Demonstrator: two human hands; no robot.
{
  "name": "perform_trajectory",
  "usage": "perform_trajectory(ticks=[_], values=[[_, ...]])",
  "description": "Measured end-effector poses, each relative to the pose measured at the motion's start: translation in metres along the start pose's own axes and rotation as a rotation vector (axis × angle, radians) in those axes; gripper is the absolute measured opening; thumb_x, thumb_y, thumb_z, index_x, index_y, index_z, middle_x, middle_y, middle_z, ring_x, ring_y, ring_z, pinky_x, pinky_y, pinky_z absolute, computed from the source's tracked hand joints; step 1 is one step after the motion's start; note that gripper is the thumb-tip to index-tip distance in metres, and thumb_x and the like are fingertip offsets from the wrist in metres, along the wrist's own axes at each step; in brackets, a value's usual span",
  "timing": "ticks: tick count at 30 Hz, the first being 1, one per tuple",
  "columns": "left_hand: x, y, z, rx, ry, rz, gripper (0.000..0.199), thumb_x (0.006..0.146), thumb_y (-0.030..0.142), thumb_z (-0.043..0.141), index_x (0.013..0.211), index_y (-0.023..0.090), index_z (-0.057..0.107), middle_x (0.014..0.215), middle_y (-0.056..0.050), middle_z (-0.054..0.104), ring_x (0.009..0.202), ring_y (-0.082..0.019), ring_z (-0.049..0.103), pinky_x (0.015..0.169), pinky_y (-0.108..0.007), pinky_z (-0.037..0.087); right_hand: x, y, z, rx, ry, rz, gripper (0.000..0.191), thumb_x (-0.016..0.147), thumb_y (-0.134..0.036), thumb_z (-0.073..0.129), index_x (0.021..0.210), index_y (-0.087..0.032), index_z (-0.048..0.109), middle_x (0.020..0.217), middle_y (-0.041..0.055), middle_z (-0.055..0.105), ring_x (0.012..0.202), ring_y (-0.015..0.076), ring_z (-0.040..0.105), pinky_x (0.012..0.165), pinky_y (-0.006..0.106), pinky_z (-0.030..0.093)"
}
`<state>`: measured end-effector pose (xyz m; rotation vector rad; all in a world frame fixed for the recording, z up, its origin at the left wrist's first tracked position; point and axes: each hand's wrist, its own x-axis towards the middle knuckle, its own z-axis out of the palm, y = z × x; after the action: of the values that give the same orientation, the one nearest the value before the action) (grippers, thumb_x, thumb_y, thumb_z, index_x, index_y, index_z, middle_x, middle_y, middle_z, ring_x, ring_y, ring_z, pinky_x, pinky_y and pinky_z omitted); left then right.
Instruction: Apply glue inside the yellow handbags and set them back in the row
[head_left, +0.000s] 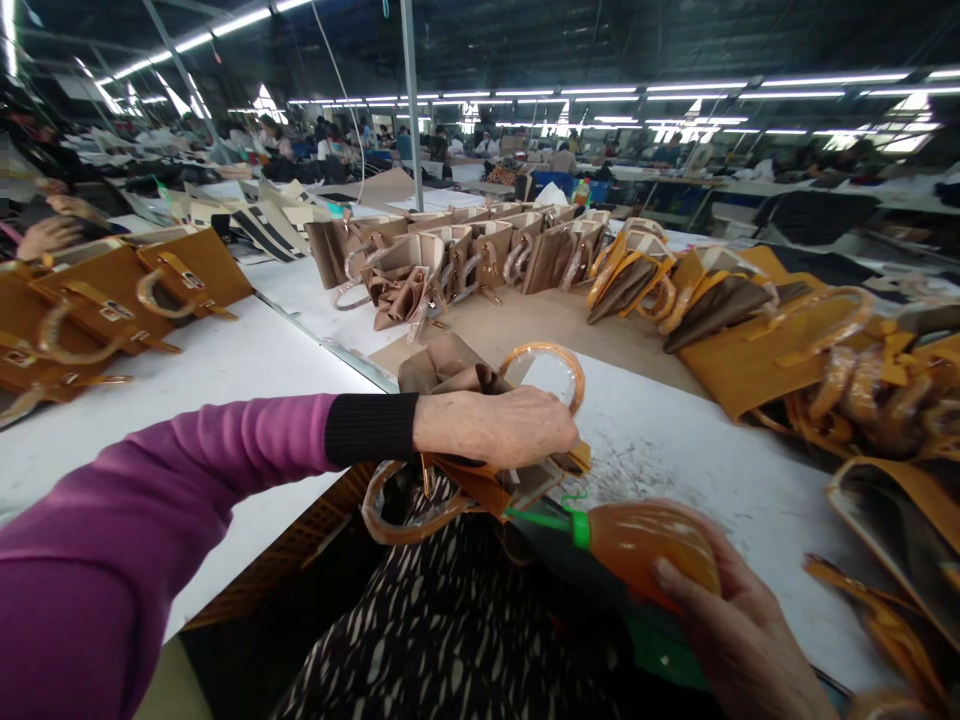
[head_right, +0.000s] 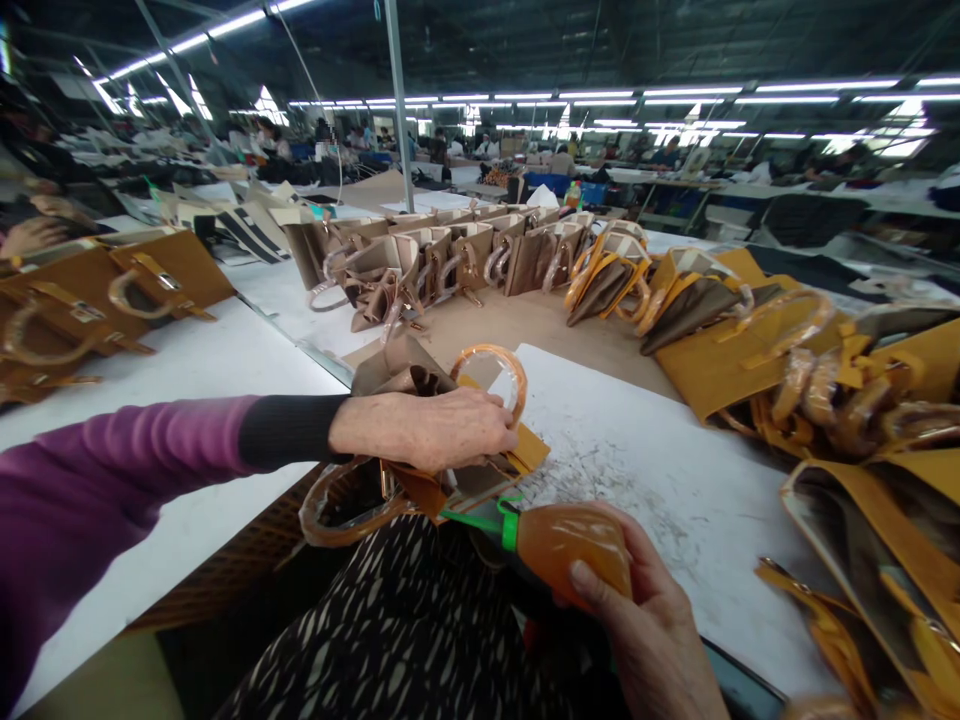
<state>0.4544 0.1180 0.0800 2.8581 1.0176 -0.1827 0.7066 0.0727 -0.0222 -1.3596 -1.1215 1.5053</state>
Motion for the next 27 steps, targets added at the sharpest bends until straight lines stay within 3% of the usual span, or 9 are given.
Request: perform_trajectory(ticks=[4, 9, 17, 21, 27], values=[[-0.004, 0.005, -0.008, 0.015, -0.065, -0.024, 0.016, 0.091, 0.003, 0.052, 0.093, 0.009, 0.066, 0.09, -0.008, 0.066, 0.083, -0.017, 0.056, 0.079, -0.029, 0.041, -0.007, -0.007, 0.003, -0.037, -0.011, 0.028, 0.065, 0.054, -0.054, 0.087, 0.11, -0.027, 0.068, 0.104, 0.0101, 0.073, 0.085, 0.0331, 0.068, 0.067, 0.038, 0.059], [-0.007, 0.004, -0.009, 0.022, -0.06, -0.005, 0.019, 0.093, 0.004, 0.047, 0.099, 0.008, 0.065, 0.094, -0.009, 0.065, 0.087, -0.017, 0.056, 0.084, -0.028, 0.04, -0.009, 0.008, -0.001, 0.098, 0.006, 0.127, 0.066, 0.059, -0.055, 0.086, 0.115, -0.027, 0.065, 0.108, 0.0106, 0.071, 0.079, 0.0294, 0.066, 0.062, 0.037, 0.058], [0.003, 0.004, -0.009, 0.021, -0.09, -0.032, 0.016, 0.087, 0.002, 0.052, 0.088, 0.008, 0.067, 0.082, -0.008, 0.067, 0.074, -0.017, 0.057, 0.065, -0.03, 0.039, -0.01, 0.015, 0.001, 0.147, 0.016, 0.105, 0.059, 0.065, -0.055, 0.083, 0.113, -0.024, 0.067, 0.111, 0.0103, 0.07, 0.09, 0.0294, 0.065, 0.064, 0.033, 0.057], [0.003, 0.004, -0.01, 0.028, -0.078, -0.026, 0.017, 0.089, 0.002, 0.051, 0.089, 0.008, 0.067, 0.082, -0.007, 0.068, 0.074, -0.016, 0.056, 0.067, -0.03, 0.039, -0.016, 0.013, 0.005, 0.168, -0.024, 0.119, 0.051, 0.072, -0.051, 0.081, 0.112, -0.023, 0.066, 0.11, 0.0087, 0.071, 0.089, 0.026, 0.065, 0.068, 0.031, 0.056], [0.001, 0.005, -0.012, 0.019, -0.11, -0.054, 0.017, 0.089, 0.003, 0.052, 0.092, 0.009, 0.068, 0.086, -0.007, 0.069, 0.076, -0.016, 0.056, 0.069, -0.029, 0.04, -0.024, 0.011, 0.01, 0.186, -0.003, 0.164, 0.058, 0.068, -0.051, 0.084, 0.115, -0.023, 0.064, 0.108, 0.0084, 0.07, 0.086, 0.0247, 0.064, 0.067, 0.031, 0.056]])
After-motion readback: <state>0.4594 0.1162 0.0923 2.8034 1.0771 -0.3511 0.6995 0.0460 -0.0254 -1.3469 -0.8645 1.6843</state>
